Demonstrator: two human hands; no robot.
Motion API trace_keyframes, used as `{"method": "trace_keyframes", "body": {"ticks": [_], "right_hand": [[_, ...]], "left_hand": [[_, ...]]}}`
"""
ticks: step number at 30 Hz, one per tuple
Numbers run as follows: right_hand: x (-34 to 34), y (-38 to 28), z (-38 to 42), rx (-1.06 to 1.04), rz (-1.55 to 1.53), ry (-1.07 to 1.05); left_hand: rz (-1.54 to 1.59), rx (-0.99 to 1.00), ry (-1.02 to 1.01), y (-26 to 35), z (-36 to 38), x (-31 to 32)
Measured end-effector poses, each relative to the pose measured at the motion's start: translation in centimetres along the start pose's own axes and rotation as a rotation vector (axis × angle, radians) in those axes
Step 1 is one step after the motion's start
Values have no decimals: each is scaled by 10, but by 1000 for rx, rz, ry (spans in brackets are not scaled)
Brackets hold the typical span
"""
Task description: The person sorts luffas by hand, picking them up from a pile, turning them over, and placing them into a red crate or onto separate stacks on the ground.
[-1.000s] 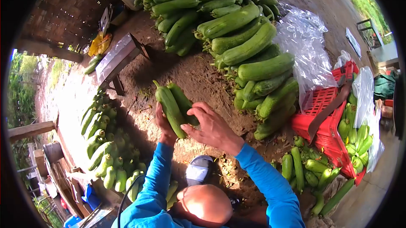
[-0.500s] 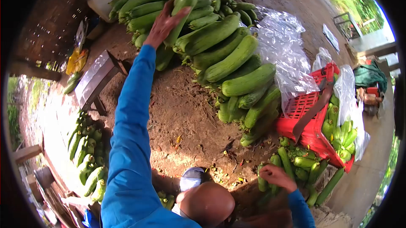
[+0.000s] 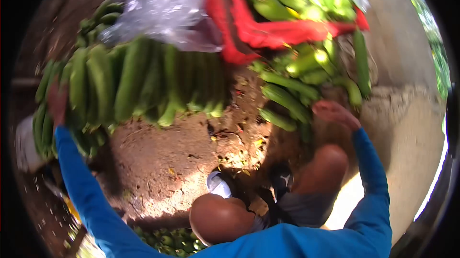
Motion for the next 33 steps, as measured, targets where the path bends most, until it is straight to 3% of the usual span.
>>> {"method": "trace_keyframes", "body": {"ticks": [1, 5, 7, 9, 11, 12, 13, 14, 15, 16, 18, 20, 22, 24, 25, 26, 28, 29, 32, 33], "right_hand": [[-1, -11, 9, 51, 115, 29], [4, 42, 25, 154, 71, 98], [14, 74, 16, -36, -20, 95], [20, 41, 19, -74, 96, 121], [34, 25, 5, -128, 209, 143], [36, 17, -4, -365, 331, 281], [35, 8, -10, -606, 455, 427], [37, 4, -21, -607, 452, 429], [42, -5, -30, -687, 582, 461], [48, -12, -36, -765, 711, 493], [57, -12, -54, -761, 802, 487], [70, -12, -63, -753, 887, 480], [79, -9, -63, -639, 856, 459], [85, -3, -60, -581, 770, 462], [85, -4, -60, -584, 835, 493], [82, -4, -62, -589, 903, 533], [74, -1, -64, -648, 871, 635], [67, -4, -66, -595, 847, 611], [56, 1, -82, -614, 760, 720], [59, 3, -88, -552, 809, 658]], "left_hand": [[-154, 7, 42, -5, -11, -10], [255, -37, 348, 107, -51, -117], [452, 13, 404, 179, -62, -157], [668, 73, 372, 268, -58, -177], [865, -15, 226, 371, -48, -186], [1017, -129, 144, 427, -27, -178], [1018, -12, -126, 480, -23, -176], [1219, 232, -138, 526, -8, -164], [1326, 226, -444, 566, 28, -134], [1500, 338, -419, 604, 45, -134], [1337, 332, -726, 664, 106, -99], [1263, 375, -822, 700, 152, -78], [1342, 230, -833, 722, 179, -64], [1563, -117, -1054, 735, 191, -54], [1766, -407, -1176, 744, 197, -51], [1763, -405, -1167, 754, 194, -50], [1664, -1114, -1517, 769, 206, -37], [1702, -1238, -1609, 777, 209, -32], [1807, -1317, -1652, 789, 212, -25], [1802, -1253, -1641, 789, 209, -26]]}}
Point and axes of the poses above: each hand's wrist, its own z-axis away from the middle knuckle, its own x-axis out of the palm, y = z × x, the point moved 5 cm from there along -z, towards the middle knuckle, and after that the axes turned 13 degrees about y, right-handed, at the moved point
